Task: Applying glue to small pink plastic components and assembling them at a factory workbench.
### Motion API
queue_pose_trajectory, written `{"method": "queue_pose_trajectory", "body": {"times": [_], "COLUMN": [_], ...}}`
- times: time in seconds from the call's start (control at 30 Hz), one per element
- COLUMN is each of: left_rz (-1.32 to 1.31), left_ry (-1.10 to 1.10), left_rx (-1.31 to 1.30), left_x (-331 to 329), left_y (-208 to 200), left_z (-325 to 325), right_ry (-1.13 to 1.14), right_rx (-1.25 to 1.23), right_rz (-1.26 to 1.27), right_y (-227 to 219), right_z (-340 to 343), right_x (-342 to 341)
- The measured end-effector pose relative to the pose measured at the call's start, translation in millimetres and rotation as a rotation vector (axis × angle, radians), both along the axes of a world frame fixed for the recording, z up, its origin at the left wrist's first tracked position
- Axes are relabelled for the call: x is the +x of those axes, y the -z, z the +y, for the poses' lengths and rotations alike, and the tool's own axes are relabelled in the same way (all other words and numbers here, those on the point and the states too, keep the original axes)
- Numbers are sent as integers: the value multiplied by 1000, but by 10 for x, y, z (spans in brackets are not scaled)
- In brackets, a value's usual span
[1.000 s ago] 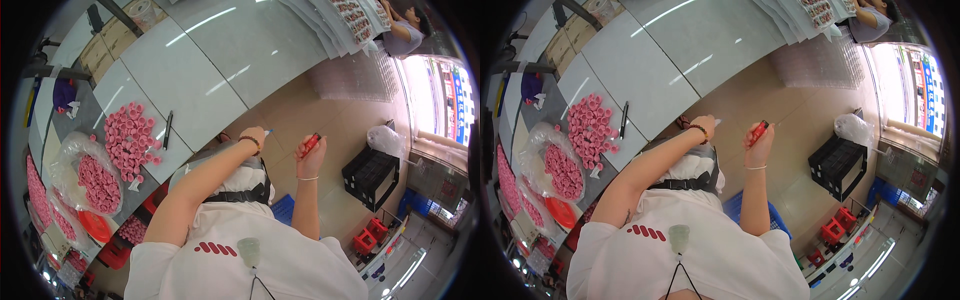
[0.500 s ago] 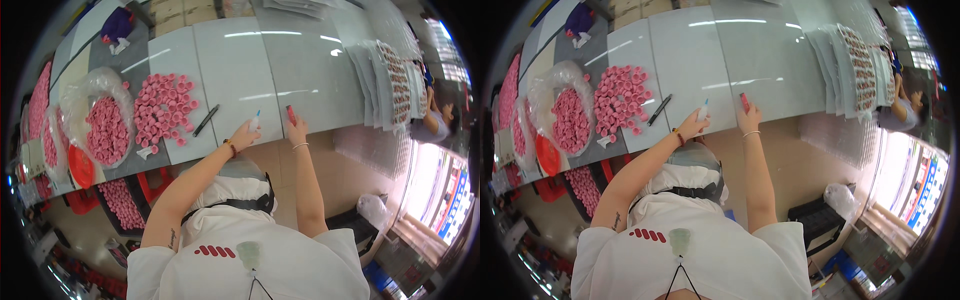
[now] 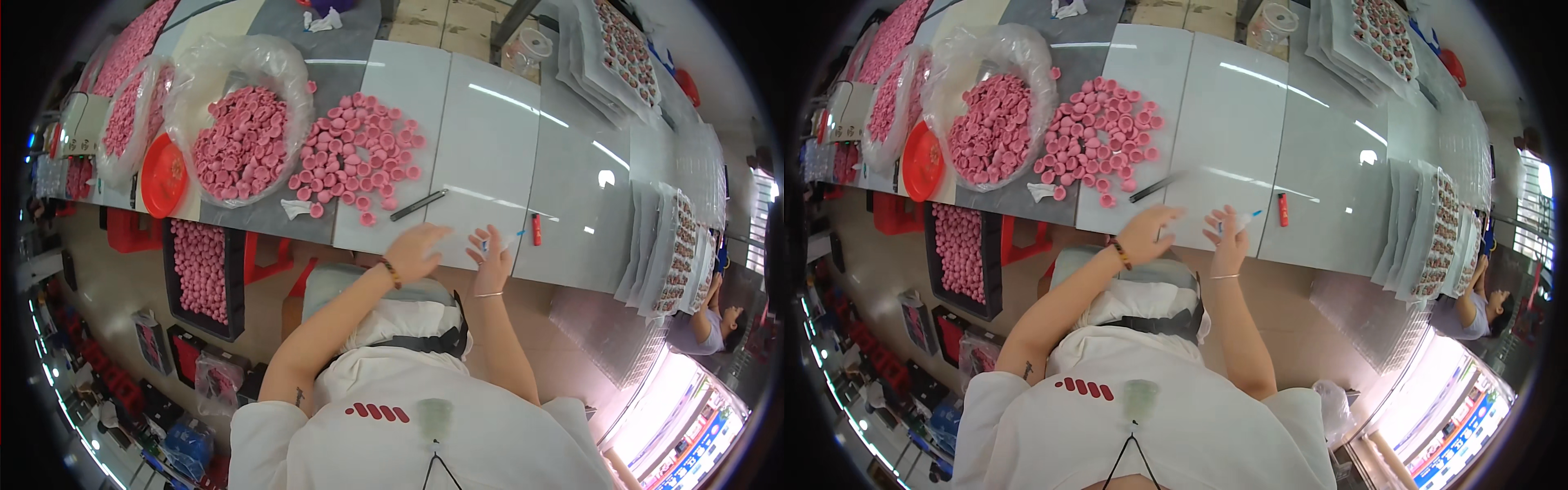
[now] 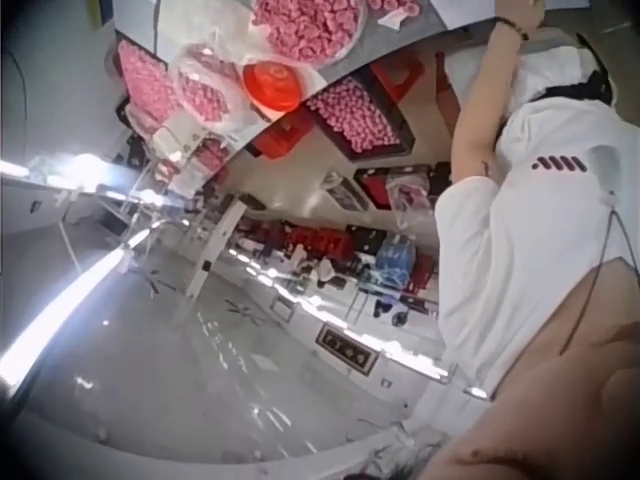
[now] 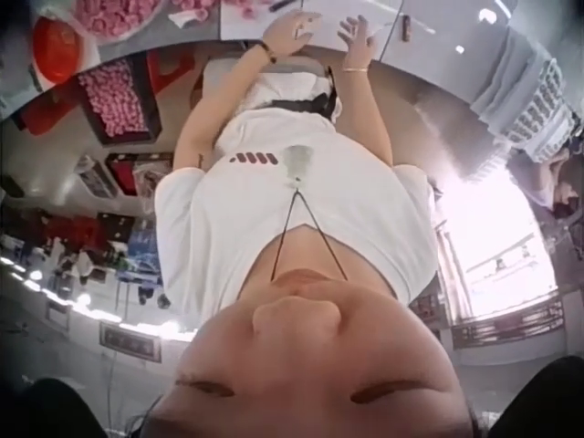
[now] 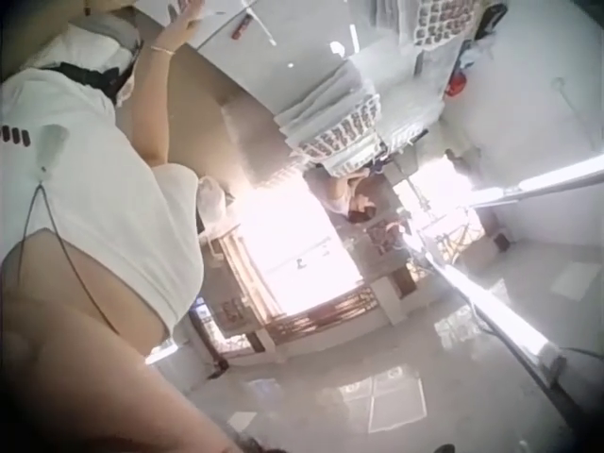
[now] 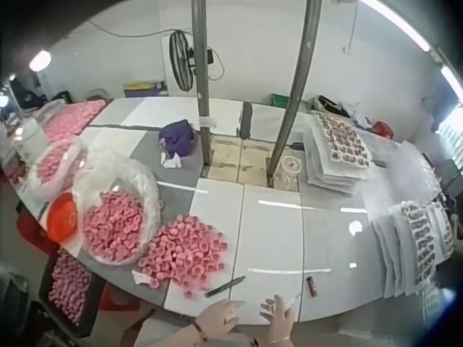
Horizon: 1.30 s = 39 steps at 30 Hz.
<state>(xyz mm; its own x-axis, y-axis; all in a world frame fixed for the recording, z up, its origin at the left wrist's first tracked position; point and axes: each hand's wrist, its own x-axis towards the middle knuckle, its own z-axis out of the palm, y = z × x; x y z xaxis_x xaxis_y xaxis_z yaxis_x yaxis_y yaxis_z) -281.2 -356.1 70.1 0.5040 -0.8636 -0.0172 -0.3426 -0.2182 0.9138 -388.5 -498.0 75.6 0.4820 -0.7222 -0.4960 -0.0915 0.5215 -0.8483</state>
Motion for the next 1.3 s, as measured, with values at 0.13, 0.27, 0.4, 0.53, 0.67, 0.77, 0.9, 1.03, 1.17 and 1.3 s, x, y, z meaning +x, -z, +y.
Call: {"method": "queue_pose_trajectory", "body": {"times": [0.13, 0.27, 0.4, 0.53, 0.67, 0.77, 0.9, 1.03, 1.17, 1.3], "left_rz": [-207, -327, -305, -339, -71, 603, 945, 1014, 900, 546], "left_ry": [-754, -532, -329, -188, -97, -42, 87, -62, -287, -231], "left_rx": [367, 350, 411, 100, -232, -398, -638, -546, -643, -614], "left_x": [655, 947, 1122, 1442, 1599, 1600, 1757, 1861, 1834, 1851], "left_y": [311, 423, 605, 452, -415, -791, -1197, -1370, -1529, -1395], "left_z": [1002, 1625, 1742, 1860, 1890, 1990, 2238, 2326, 2291, 2326], "right_ry": [66, 116, -48, -120, -288, -478, -618, -714, -714, -659], "right_rx": [-185, -260, -322, -399, -299, -85, 46, 10, -53, -83], "right_rz": [-10, 29, 41, -4, -86, -268, -393, -420, -346, -219], "right_y": [-15, -138, -274, -377, -805, -1172, -1586, -1754, -1826, -1890], "right_z": [-12, 338, 909, 1441, 1895, 2150, 2236, 2311, 2359, 2453], "right_x": [121, 282, 629, 1050, 1232, 1569, 1891, 2081, 2149, 2188]}}
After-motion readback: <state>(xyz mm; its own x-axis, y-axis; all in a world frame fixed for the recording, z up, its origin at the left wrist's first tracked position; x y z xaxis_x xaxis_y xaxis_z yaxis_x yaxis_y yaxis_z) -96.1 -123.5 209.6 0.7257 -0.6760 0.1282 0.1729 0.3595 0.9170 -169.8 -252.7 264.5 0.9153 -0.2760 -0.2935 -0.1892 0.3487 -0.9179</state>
